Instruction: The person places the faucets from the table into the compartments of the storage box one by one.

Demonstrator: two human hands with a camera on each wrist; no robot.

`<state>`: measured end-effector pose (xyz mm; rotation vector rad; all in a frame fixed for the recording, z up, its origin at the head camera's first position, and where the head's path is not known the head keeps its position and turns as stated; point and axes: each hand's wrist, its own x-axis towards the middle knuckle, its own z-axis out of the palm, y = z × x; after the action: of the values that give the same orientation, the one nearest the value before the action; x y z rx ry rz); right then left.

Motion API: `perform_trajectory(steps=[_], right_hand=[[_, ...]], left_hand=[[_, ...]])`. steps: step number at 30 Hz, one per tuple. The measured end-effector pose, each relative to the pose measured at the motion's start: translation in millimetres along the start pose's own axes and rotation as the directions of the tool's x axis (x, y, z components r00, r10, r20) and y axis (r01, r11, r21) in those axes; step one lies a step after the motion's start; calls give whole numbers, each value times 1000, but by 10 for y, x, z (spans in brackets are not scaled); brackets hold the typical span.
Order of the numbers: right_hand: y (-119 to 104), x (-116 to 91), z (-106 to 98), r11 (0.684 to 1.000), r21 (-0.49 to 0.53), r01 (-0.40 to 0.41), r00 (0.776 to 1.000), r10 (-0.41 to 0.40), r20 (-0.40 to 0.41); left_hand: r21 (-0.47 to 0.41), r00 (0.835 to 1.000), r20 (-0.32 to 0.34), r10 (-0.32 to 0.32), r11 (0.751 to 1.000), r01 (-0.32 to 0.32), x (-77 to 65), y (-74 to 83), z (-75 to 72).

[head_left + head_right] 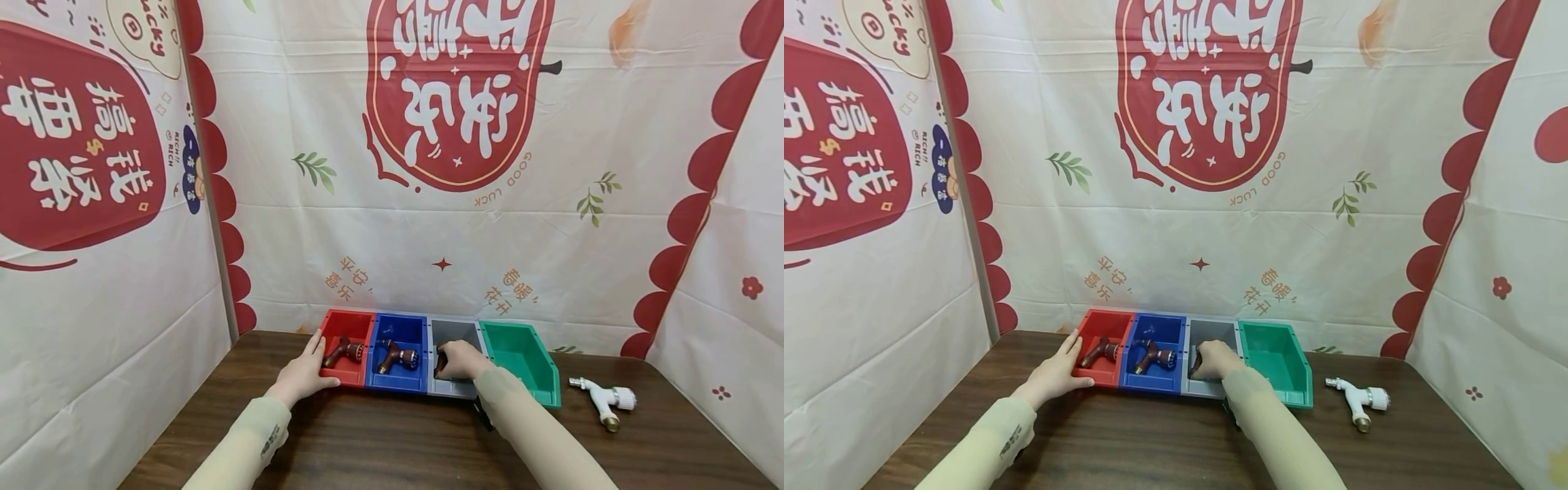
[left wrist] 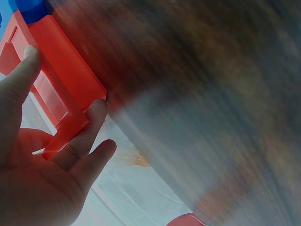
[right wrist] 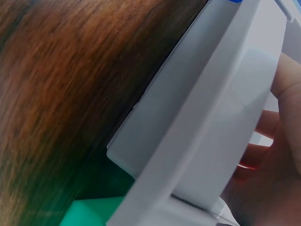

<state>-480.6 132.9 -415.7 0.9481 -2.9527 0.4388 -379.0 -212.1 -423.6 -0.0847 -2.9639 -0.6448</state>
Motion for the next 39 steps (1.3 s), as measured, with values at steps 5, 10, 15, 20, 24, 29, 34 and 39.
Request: perform_trajectory(steps=[5, 10, 15, 20, 24, 29, 34, 39], right_hand=[[-6, -10, -12, 1000, -5, 25, 1000, -25, 2], [-28, 8, 6, 999, -20, -36, 999, 36, 15], [-42, 7, 6, 998, -39, -57, 998, 58, 14], [-41, 12, 18, 997, -31, -71, 997, 72, 13], [-31, 9, 31, 996, -27, -81, 996, 82, 19], [-41, -4, 25, 998, -28, -63, 998, 64, 7], [-46, -8, 24, 998, -29, -50, 999, 50, 1], [-46, -2, 26, 998, -28, -63, 998, 63, 7]], left_hand=[[-2, 1000, -5, 4, 1000, -4, 0, -3, 2], [2, 1000, -4, 6, 1000, -6, 10, -14, 10], [4, 1000, -4, 6, 1000, -6, 9, -13, 8], [7, 1000, -7, 9, 1000, -9, 5, -13, 5], [8, 1000, -7, 11, 1000, -11, 5, -8, 5], [22, 999, -20, 26, 999, -26, -1, -12, 1], [36, 999, -26, 32, 999, -31, -5, -18, 1], [23, 1000, -21, 23, 999, -23, -5, -17, 4]])
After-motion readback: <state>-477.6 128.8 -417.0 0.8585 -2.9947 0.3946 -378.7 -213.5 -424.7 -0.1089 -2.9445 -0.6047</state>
